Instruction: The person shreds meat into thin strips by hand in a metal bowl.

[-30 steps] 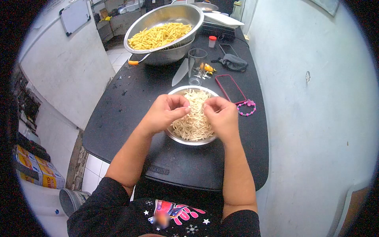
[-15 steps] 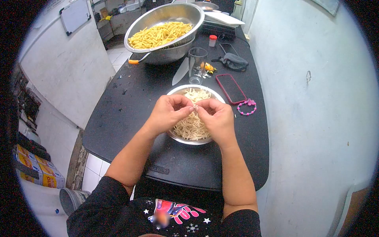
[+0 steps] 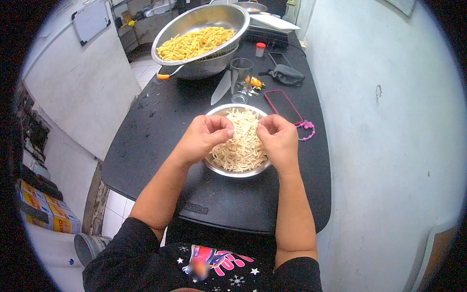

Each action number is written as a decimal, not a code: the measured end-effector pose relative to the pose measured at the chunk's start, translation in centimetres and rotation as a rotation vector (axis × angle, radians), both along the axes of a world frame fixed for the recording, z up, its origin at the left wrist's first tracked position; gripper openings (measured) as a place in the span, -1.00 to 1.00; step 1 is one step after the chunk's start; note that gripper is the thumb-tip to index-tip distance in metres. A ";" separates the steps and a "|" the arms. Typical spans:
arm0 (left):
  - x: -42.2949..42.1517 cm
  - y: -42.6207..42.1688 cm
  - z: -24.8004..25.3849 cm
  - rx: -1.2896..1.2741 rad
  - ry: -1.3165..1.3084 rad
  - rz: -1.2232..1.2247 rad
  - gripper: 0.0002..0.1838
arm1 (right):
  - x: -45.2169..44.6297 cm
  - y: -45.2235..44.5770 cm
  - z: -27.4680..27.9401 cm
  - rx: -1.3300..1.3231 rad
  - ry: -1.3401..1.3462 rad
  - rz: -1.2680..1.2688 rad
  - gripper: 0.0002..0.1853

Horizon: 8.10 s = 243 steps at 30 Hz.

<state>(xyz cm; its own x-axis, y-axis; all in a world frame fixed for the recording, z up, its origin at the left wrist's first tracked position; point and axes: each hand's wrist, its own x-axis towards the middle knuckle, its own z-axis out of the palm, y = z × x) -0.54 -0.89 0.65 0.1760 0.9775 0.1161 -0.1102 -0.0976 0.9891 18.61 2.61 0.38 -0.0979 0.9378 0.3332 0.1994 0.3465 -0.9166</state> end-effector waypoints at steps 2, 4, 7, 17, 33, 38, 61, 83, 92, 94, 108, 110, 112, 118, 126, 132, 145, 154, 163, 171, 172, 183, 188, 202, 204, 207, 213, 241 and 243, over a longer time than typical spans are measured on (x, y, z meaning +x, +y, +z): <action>-0.2 0.1 0.0 0.019 0.005 0.005 -0.92 | 0.1 0.0 0.2 -0.039 0.028 0.031 -0.91; -0.4 0.3 -0.3 0.062 0.042 0.031 -0.91 | 0.5 0.1 0.3 -0.090 0.072 0.101 -0.91; 0.1 -0.1 0.2 0.098 0.248 0.090 -0.89 | 0.0 -0.8 1.1 -0.180 0.136 0.219 -0.92; 0.6 0.1 -0.7 0.043 0.154 0.051 -0.89 | -1.0 -1.6 0.9 -0.165 0.147 0.260 -0.91; 0.3 0.3 -1.0 0.043 0.087 -0.023 -0.91 | -1.1 -1.5 0.4 -0.125 0.123 0.290 -0.89; -0.1 0.1 -0.5 0.036 0.150 -0.046 -0.92 | -0.7 -0.7 -0.2 -0.119 0.058 0.157 -0.90; 0.4 0.0 -0.2 0.140 0.153 0.137 -0.87 | -0.4 -0.6 0.1 -0.058 0.000 0.066 -0.96; 0.6 -0.3 0.2 0.093 0.311 0.109 -0.90 | 0.5 -0.4 0.8 -0.105 -0.040 0.105 -0.91; 0.5 -0.3 -0.2 0.124 0.320 0.096 -0.88 | -1.1 -1.7 0.5 -0.059 -0.108 0.187 -0.92; 0.5 -0.3 -0.1 0.130 0.312 0.082 -0.88 | -0.7 -1.2 0.3 0.018 -0.195 0.102 -0.91; 0.5 -0.5 0.0 0.162 0.273 0.097 -0.86 | -1.1 -1.9 0.7 -0.085 0.031 0.255 -0.91; 0.6 -0.6 0.2 0.175 0.283 0.087 -0.86 | -1.4 -2.0 0.6 -0.062 -0.002 0.215 -0.92; 0.5 -0.7 0.3 0.195 0.315 0.079 -0.86 | -1.3 -2.0 0.6 0.032 -0.085 0.149 -0.91; -0.5 -0.3 0.1 0.458 0.698 0.271 -0.86 | 0.1 -0.9 0.3 0.013 -0.146 0.104 -0.88; -0.1 -0.2 -0.4 0.429 1.012 0.248 -0.81 | -0.9 -2.3 0.6 0.309 -0.799 0.144 -0.83; -0.1 0.0 -0.1 0.188 0.463 0.237 -0.90 | -0.7 -1.7 0.8 0.093 -0.196 0.139 -0.84; 0.5 0.4 -1.1 0.229 0.379 0.097 -0.89 | -1.7 -2.2 1.0 -0.091 0.008 0.224 -0.86; 1.2 0.2 -1.1 0.154 0.101 0.095 -0.89 | -2.0 -2.1 0.3 -0.035 0.030 0.137 -0.89; 1.3 0.6 -1.7 0.149 0.093 0.083 -0.91 | -1.7 -1.7 -0.6 0.044 -0.087 0.113 -0.87; 1.5 0.3 -1.5 0.204 0.181 0.260 -0.91 | -2.0 -2.1 -0.5 0.230 -0.296 0.032 -0.90; 1.5 0.2 -1.5 0.208 0.196 0.267 -0.91 | -2.4 -2.5 0.1 0.232 -0.244 0.000 -0.90; 1.4 0.8 -2.0 0.173 -0.074 -0.009 -0.88 | -1.9 -2.3 0.4 0.196 -0.157 0.046 -0.90; 0.9 0.4 -0.8 0.064 0.010 0.039 -0.89 | -0.2 -0.4 -0.4 0.026 -0.052 -0.017 -0.90; -0.7 0.7 -1.9 0.619 0.954 0.393 -0.70 | -0.8 -1.5 0.3 0.401 -0.564 0.062 -0.71; -0.2 1.1 -2.6 0.599 1.009 0.351 -0.69 | -1.1 -2.0 -0.3 0.415 -0.692 0.066 -0.66; 0.2 0.9 -2.2 0.480 1.107 0.229 -0.68 | -1.3 -2.4 -0.3 0.302 -0.787 0.130 -0.59; -0.2 1.0 -0.8 0.339 0.917 0.267 -0.71 | -1.0 -1.2 0.3 0.141 -0.535 0.117 -0.63; 0.5 1.6 -0.3 0.070 0.390 0.147 -0.71 | -0.7 -0.3 -0.3 -0.015 -0.021 0.093 -0.77; 0.4 1.5 -0.3 0.059 0.379 0.170 -0.71 | -0.5 -0.6 0.1 0.187 -0.186 0.074 -0.76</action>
<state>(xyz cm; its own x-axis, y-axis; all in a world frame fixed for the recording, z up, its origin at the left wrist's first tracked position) -0.18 0.58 0.37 0.0536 0.9900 0.1309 0.2834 -0.1407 0.9486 18.15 1.99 0.47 -0.2399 0.8497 0.4696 0.3260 0.5261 -0.7854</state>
